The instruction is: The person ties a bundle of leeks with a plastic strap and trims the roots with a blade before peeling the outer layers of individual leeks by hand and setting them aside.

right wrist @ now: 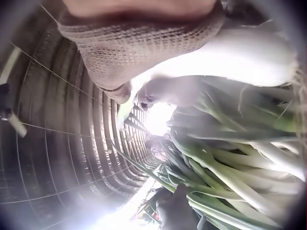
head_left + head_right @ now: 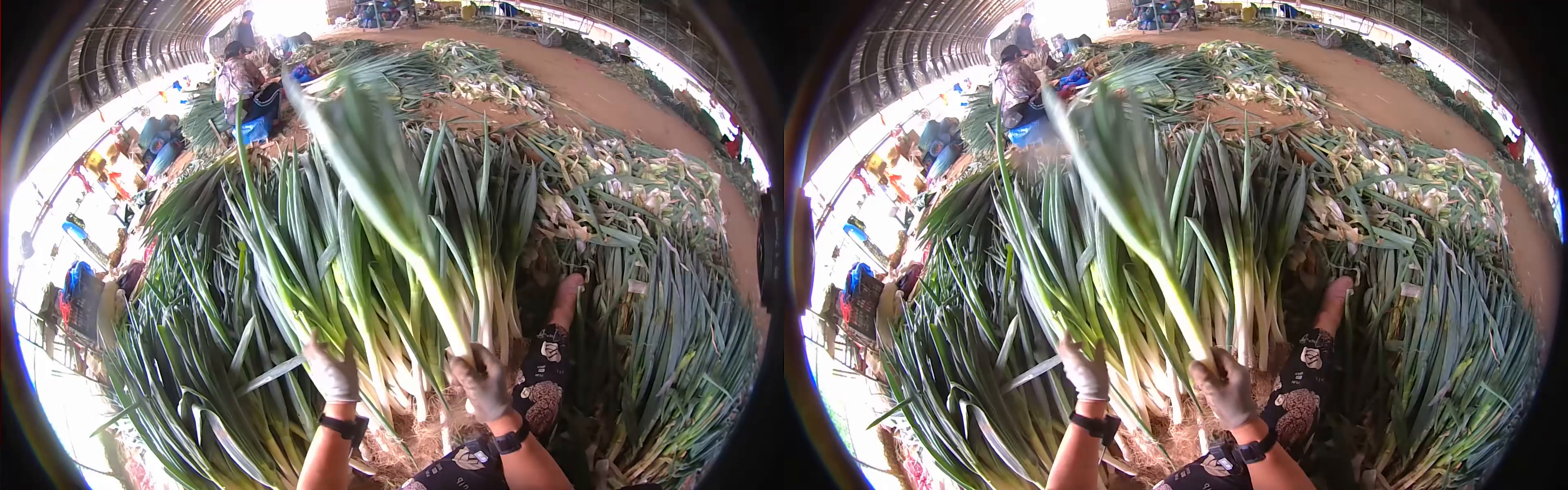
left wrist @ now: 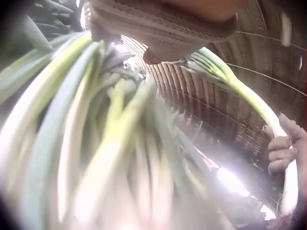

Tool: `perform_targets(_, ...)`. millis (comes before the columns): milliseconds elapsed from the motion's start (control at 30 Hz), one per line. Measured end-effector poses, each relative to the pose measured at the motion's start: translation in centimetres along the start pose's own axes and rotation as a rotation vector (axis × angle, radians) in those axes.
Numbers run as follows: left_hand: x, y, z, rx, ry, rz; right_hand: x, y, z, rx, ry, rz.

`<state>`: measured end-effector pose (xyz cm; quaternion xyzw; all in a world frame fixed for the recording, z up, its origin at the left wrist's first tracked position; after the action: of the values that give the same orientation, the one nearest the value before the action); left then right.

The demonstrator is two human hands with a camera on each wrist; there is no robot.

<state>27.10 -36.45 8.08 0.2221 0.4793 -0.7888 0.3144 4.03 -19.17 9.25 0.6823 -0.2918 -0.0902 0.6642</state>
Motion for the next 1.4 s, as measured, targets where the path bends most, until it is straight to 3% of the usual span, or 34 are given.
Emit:
perform_targets(33,2.2,0.0,-0.4,0.042,0.021,-0.128,-0.3,0.9,-0.2,-0.058,-0.057,0.067)
perform_targets(100,6.4,0.3,-1.2,-0.059,0.307,0.067,-0.7,2.7,-0.2,-0.020,-0.081,0.129)
perform_targets(133,8.8,2.1,-1.3,-0.124,0.374,0.126,-1.6,2.7,0.0,0.008,-0.208,0.041)
perform_targets(167,10.5,3.9,-1.6,-0.189,0.442,0.183,-2.4,3.0,0.4,-0.025,-0.209,0.017)
perform_targets(233,9.1,3.0,-1.0,-0.117,0.361,0.131,-3.7,3.4,1.8,-0.121,-0.308,-0.069)
perform_targets(300,5.6,1.3,-0.4,-0.165,0.259,0.118,-5.3,2.8,3.7,-0.075,-0.404,-0.359)
perform_targets(333,4.7,2.6,0.0,-0.164,0.225,-0.061,-5.2,2.6,4.8,0.057,-0.368,-0.477)
perform_targets(367,3.0,2.1,0.5,-0.168,0.188,-0.237,-5.6,-0.5,6.4,0.208,-0.312,-0.336)
perform_targets(433,-0.4,-0.4,0.9,-0.185,0.197,-0.470,-7.4,-4.0,9.4,0.152,-0.290,-1.057)
perform_targets(533,-1.2,-2.4,1.6,-0.191,0.159,-0.770,-5.9,-5.9,8.8,-0.023,-0.298,-1.352)
perform_targets(633,-1.1,-8.2,2.5,-0.070,0.150,-0.781,-3.7,-3.0,6.8,-0.209,-0.266,-1.134)
perform_targets(700,1.2,-10.7,2.9,-0.036,0.113,-0.740,-2.0,-4.1,6.0,0.077,0.076,-0.590)
perform_targets(767,6.0,-13.2,3.0,-0.024,0.237,-0.822,1.8,-2.9,3.7,-0.176,0.376,-0.536)
perform_targets(833,9.5,-14.9,2.3,0.057,0.456,-0.405,0.6,-4.5,4.1,-0.026,0.204,-0.666)
perform_targets(900,9.4,-16.4,1.1,0.318,0.268,-0.306,-2.0,-6.1,6.0,0.151,0.019,-0.849)
perform_targets(933,10.9,-15.0,-0.2,0.148,0.421,-0.319,-3.3,-6.3,7.3,0.194,-0.123,-0.678)
perform_targets(967,12.3,-13.2,-1.7,0.148,0.405,-0.228,-3.9,-5.2,8.3,0.079,-0.143,-0.736)
perform_targets(1033,16.0,-9.5,-5.8,0.071,0.618,-0.030,-4.9,-4.6,9.9,0.164,-0.169,-1.108)
perform_targets(1100,17.1,-9.6,-8.0,0.005,0.750,0.071,-5.6,-6.1,9.9,0.261,-0.113,-1.155)
perform_targets(1167,17.2,-10.8,-8.3,0.020,0.658,0.147,-5.3,-5.5,8.9,0.255,-0.144,-1.221)
perform_targets(1233,18.0,-10.1,-7.2,-0.036,0.688,0.279,-5.6,-6.1,8.9,0.220,-0.112,-1.226)
perform_targets(1300,19.3,-9.0,-6.1,0.071,0.611,0.184,-6.7,-4.2,8.4,0.191,-0.162,-1.178)
perform_targets(1400,20.2,-9.8,-5.2,0.003,0.628,0.168,-9.4,-0.7,6.5,0.049,-0.284,-0.837)
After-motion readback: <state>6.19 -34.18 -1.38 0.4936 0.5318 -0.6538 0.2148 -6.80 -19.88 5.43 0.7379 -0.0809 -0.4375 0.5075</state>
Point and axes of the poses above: each hand's wrist, its own z-axis towards the middle knuckle, its own x-axis out of the palm, y = z × x, the point moved 8 cm from there along z, towards the middle knuckle, and after that the axes turned 1 degree about x, right-handed, at the moved point
